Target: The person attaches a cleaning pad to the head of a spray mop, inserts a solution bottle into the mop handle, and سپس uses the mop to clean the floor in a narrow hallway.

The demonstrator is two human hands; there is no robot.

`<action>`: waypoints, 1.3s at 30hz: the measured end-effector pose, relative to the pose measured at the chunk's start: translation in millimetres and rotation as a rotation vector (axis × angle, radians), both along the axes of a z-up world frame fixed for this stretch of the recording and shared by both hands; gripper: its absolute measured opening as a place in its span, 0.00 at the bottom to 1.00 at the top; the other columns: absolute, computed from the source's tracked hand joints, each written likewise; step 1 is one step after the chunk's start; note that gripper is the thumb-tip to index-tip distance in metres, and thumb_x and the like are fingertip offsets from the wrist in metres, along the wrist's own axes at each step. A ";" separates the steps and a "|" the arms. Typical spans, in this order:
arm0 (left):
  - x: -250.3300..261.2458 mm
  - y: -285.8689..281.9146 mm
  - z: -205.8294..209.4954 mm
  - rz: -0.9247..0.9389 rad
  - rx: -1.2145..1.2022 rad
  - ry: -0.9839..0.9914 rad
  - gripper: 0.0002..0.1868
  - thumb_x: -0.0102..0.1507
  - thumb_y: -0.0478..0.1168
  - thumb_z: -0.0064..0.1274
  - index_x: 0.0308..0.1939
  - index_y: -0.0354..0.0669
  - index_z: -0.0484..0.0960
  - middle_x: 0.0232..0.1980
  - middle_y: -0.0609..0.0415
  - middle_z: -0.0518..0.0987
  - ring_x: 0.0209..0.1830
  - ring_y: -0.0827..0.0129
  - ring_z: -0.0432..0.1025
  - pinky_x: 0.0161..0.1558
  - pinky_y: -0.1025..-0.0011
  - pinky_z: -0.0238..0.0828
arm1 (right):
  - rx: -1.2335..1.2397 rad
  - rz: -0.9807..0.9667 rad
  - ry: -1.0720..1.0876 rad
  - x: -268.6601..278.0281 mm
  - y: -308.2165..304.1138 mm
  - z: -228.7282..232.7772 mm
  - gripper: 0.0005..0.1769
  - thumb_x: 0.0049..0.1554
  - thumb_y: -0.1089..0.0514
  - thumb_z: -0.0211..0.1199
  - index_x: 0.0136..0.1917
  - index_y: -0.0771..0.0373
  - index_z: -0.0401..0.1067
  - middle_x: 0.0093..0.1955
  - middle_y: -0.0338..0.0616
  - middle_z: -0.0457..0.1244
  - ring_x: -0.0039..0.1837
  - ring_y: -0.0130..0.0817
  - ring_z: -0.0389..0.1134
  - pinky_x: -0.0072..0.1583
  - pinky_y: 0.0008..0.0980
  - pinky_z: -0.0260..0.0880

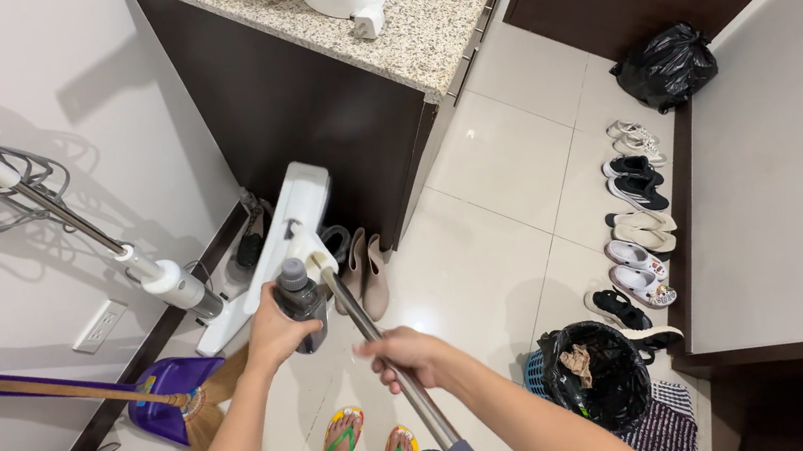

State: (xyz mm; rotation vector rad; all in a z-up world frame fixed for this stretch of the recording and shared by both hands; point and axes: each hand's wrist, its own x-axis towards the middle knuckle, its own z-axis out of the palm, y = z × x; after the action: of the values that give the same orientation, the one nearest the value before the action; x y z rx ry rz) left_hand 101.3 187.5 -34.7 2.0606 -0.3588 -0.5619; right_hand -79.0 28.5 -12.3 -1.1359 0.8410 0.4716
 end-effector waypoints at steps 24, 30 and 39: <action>-0.8 -62.0 32.0 -0.249 -0.013 -0.084 0.46 0.41 0.35 0.71 0.60 0.45 0.64 0.55 0.44 0.81 0.57 0.53 0.77 0.58 0.61 0.72 | -1.068 0.715 0.540 -39.7 -119.2 -40.1 0.09 0.53 0.64 0.60 0.47 0.63 0.79 0.42 0.45 0.73 0.37 0.38 0.76 0.46 0.36 0.77; -0.2 -82.2 45.2 -0.362 0.014 -0.101 0.45 0.42 0.36 0.71 0.60 0.45 0.63 0.56 0.45 0.81 0.58 0.52 0.76 0.58 0.60 0.72 | -1.307 0.784 0.583 -55.1 -147.4 -21.2 0.10 0.54 0.60 0.65 0.50 0.61 0.78 0.52 0.48 0.71 0.55 0.44 0.74 0.53 0.39 0.74; -5.4 -121.7 53.1 -0.579 0.014 -0.125 0.45 0.43 0.37 0.71 0.60 0.40 0.64 0.54 0.41 0.81 0.57 0.51 0.77 0.60 0.63 0.73 | -1.431 0.836 0.554 -79.1 -179.3 6.9 0.09 0.49 0.66 0.67 0.45 0.62 0.79 0.49 0.48 0.72 0.52 0.45 0.75 0.50 0.41 0.75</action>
State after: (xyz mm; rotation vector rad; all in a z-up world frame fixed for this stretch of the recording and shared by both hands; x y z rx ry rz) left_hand 95.9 65.8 18.4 2.0017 -1.0447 -0.7764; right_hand -158.2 -150.8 -5.3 -2.8131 1.1794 0.9346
